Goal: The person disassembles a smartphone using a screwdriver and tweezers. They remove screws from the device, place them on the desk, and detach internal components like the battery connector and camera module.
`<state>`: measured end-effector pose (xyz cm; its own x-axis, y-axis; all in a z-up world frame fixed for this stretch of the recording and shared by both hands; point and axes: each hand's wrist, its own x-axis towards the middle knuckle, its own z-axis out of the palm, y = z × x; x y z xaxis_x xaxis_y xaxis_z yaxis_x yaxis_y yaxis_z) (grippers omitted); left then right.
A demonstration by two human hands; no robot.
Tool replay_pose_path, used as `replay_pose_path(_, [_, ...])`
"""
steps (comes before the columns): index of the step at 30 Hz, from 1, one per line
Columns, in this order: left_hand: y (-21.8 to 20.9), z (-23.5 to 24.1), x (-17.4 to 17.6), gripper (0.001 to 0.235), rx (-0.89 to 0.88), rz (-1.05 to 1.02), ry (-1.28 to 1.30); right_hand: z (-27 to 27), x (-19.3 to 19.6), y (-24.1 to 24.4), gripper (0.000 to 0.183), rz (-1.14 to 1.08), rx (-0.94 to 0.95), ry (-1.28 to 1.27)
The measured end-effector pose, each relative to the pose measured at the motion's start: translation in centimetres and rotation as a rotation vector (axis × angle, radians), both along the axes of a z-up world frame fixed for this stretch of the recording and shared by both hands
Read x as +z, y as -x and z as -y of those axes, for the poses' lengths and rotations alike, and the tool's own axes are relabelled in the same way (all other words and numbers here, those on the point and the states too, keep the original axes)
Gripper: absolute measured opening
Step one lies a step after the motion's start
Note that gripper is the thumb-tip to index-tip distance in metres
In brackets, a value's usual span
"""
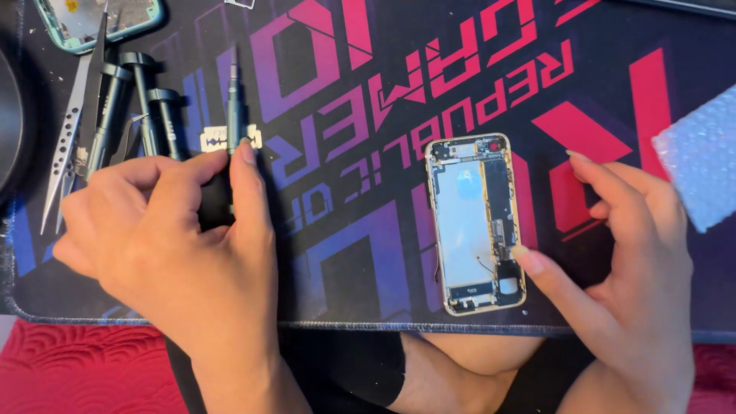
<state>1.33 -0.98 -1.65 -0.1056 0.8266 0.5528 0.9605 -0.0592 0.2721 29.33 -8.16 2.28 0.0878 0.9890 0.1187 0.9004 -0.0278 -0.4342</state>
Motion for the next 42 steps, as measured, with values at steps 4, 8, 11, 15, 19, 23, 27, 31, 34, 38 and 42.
replay_pose_path(4, [-0.2,-0.2,0.3,0.015,-0.057,-0.01,-0.072,0.0,-0.7,-1.0,0.087,0.107,0.101,0.013])
replay_pose_path(8, [-1.6,0.2,2.8,0.01,-0.298,0.162,-0.183,0.0,-0.7,-1.1,0.08,0.14,0.13,-0.019])
replay_pose_path(11, [-3.9,1.2,3.4,0.015,-0.157,0.439,-0.048,0.4,-0.9,-1.1,0.078,0.133,0.121,-0.034])
replay_pose_path(15, [-4.7,1.8,3.5,0.004,-0.353,0.653,-0.126,0.7,-1.8,-0.6,0.067,-0.075,0.086,-0.096])
replay_pose_path(19, [-5.0,1.8,2.6,0.015,-0.516,0.581,-0.287,0.8,-2.1,-0.5,0.066,-0.103,0.054,-0.126])
replay_pose_path(23, [-5.2,1.7,2.3,0.019,-0.513,0.563,-0.329,0.9,-1.7,-0.1,0.066,-0.046,0.082,-0.154])
replay_pose_path(27, [-5.4,1.8,2.6,0.006,-0.52,0.609,-0.307,0.7,-0.7,0.8,0.068,0.05,0.077,-0.155])
replay_pose_path(31, [-5.4,1.9,2.4,0.015,-0.386,0.591,-0.213,-0.6,0.5,3.1,0.081,-0.025,0.27,-0.184])
replay_pose_path(34, [-3.1,1.4,3.1,0.021,-0.331,0.485,-0.285,-1.1,0.2,4.3,0.098,0.014,0.231,-0.055])
replay_pose_path(38, [1.6,0.4,2.7,0.019,-0.175,0.368,-0.346,-1.3,-0.4,3.7,0.09,-0.22,0.175,-0.094])
replay_pose_path(42, [3.1,-0.2,1.0,0.019,-0.027,0.256,-0.231,-1.0,-2.7,1.2,0.058,-0.552,0.069,-0.316])
